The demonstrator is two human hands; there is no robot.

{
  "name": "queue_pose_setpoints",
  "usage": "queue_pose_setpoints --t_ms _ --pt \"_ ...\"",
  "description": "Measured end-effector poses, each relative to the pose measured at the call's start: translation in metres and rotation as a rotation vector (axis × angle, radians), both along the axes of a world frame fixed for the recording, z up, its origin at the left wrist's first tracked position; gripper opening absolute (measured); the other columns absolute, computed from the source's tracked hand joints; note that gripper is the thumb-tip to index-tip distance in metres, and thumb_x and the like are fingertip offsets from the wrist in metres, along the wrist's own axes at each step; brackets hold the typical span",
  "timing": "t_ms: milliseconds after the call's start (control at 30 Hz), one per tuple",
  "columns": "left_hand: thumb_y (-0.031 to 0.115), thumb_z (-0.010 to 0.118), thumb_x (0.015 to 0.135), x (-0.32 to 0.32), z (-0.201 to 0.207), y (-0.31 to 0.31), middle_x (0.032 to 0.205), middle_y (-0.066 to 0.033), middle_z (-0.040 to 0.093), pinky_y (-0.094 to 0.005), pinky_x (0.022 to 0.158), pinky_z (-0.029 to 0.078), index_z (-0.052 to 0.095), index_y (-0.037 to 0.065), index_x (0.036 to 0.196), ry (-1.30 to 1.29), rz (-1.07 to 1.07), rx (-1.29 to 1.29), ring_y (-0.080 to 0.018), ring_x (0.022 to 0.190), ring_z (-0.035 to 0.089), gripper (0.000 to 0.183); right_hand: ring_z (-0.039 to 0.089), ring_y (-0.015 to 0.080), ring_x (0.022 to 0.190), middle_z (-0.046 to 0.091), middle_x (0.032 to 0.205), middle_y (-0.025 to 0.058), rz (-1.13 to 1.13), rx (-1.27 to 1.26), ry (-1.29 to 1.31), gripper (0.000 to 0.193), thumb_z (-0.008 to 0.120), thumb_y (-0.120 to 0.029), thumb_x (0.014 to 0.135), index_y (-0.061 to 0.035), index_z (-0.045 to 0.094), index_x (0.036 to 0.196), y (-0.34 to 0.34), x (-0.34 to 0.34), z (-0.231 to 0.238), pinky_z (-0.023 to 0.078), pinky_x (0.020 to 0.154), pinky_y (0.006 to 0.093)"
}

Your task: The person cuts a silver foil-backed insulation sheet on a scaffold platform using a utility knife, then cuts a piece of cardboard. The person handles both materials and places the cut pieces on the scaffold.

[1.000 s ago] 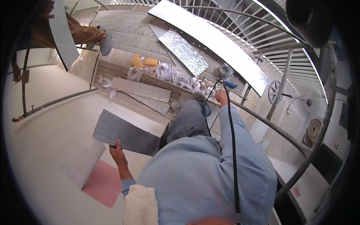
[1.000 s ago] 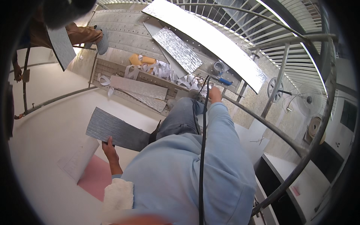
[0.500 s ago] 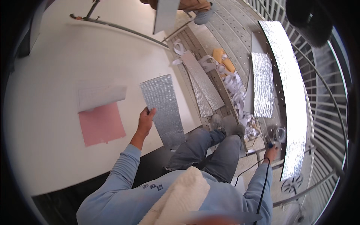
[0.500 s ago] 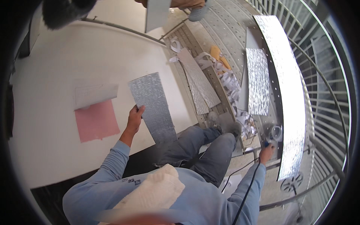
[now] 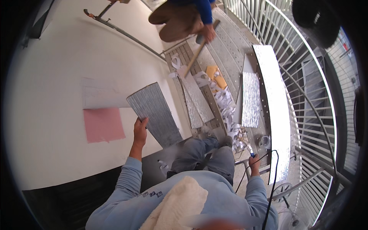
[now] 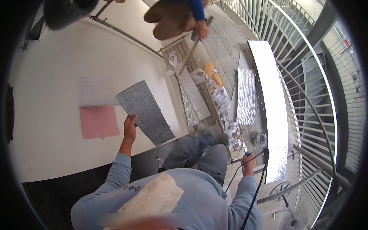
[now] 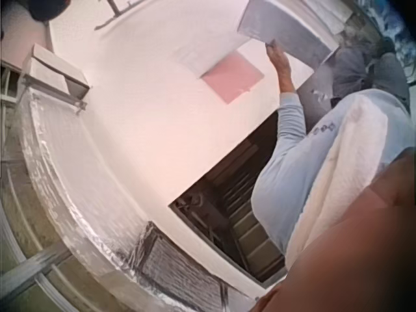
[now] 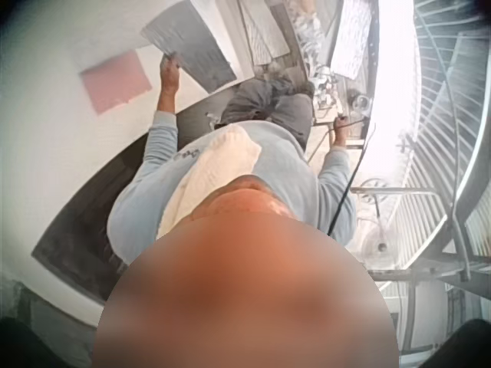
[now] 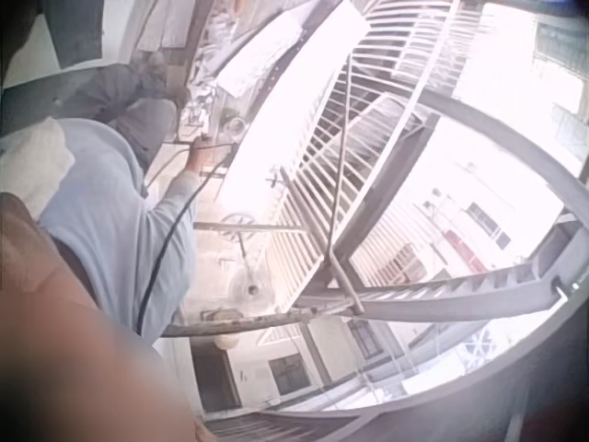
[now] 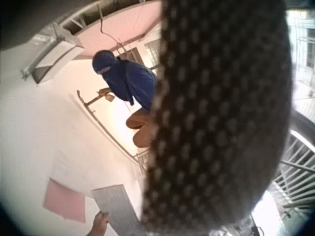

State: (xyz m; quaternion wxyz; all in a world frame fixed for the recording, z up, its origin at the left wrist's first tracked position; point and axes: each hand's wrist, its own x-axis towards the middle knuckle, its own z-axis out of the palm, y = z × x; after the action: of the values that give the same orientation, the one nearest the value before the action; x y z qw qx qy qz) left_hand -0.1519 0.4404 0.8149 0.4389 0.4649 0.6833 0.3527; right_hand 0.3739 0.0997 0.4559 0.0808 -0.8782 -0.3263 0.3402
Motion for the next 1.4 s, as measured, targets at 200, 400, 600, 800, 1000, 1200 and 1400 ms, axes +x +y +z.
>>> queue_pose_setpoints --t_ms 200,400,600,800,1000,1200,1400 --pt "0.019 0.051 0.101 -0.036 0.027 0.012 0.123 -0.0137 0.066 -0.0364 0.102 0.046 0.064 -0.003 0.124 0.377 -0.043 0.233 -0.0251 0.113 0.062 0.034 0.070 0.0378 0.086 0.070 0.087 0.0245 -0.094 0.365 0.262 0.043 0.066 -0.020 0.070 0.0036 0.066 0.107 0.089 0.020 0.034 0.054 0.080 0.0476" --pt "0.014 0.053 0.095 -0.052 0.077 0.047 0.128 -0.0114 0.064 -0.0450 0.103 0.047 0.057 0.004 0.135 -0.769 0.296 0.146 -0.0272 0.117 0.060 0.041 0.060 0.0126 0.058 0.064 0.067 0.0038 0.054 0.527 0.431 0.028 0.069 -0.014 0.079 -0.0007 0.074 0.103 0.241 -0.020 0.106 0.050 0.056 0.0312" --pt "0.015 0.054 0.093 -0.064 0.128 0.077 0.121 -0.0110 0.067 -0.0509 0.102 0.048 0.060 0.006 0.131 -1.106 0.012 0.207 -0.0327 0.120 0.061 0.040 0.066 0.0207 0.073 0.071 0.085 0.0114 -0.004 0.286 0.552 0.043 0.079 -0.006 0.072 0.0026 0.072 0.113 0.297 -0.005 0.070 0.053 0.066 0.0359" --pt "0.021 0.054 0.104 -0.072 0.168 0.081 0.117 -0.0105 0.067 -0.0589 0.115 0.040 0.063 0.009 0.119 -1.127 -0.379 0.376 -0.0347 0.119 0.062 0.022 0.054 0.0117 0.058 0.055 0.067 0.0000 -0.458 0.462 0.668 0.027 0.074 -0.025 0.092 -0.0068 0.070 0.112 0.286 0.039 0.123 0.047 0.055 0.0318" --pt "0.037 0.053 0.106 -0.038 0.184 0.082 0.114 -0.0107 0.065 -0.0598 0.118 0.036 0.062 0.009 0.107 -1.004 -0.485 0.587 -0.0372 0.131 0.056 0.029 0.059 0.0143 0.072 0.060 0.098 0.0061 -0.375 0.698 1.042 0.040 0.067 -0.018 0.096 0.0021 0.063 0.130 0.334 -0.008 0.260 0.055 0.067 0.0327" --pt "0.037 0.053 0.106 0.025 0.170 0.103 0.133 -0.0164 0.057 -0.0618 0.125 0.026 0.061 0.011 0.105 -1.242 -0.882 0.333 -0.0359 0.153 0.026 0.028 0.057 0.0093 0.065 0.060 0.074 -0.0002 -0.086 0.668 0.937 0.030 0.066 -0.008 0.091 0.0000 0.071 0.119 0.362 -0.033 0.345 0.047 0.061 0.0277" --pt "0.028 0.063 0.102 0.043 0.157 0.121 0.139 -0.0169 0.053 -0.0610 0.126 0.025 0.060 0.010 0.105 -1.224 -1.120 0.191 -0.0349 0.155 0.021 0.019 0.049 0.0064 0.055 0.057 0.068 -0.0027 0.033 0.455 0.530 0.037 0.060 -0.005 0.085 -0.0101 0.075 0.118 0.350 0.001 0.397 0.038 0.048 0.0262"
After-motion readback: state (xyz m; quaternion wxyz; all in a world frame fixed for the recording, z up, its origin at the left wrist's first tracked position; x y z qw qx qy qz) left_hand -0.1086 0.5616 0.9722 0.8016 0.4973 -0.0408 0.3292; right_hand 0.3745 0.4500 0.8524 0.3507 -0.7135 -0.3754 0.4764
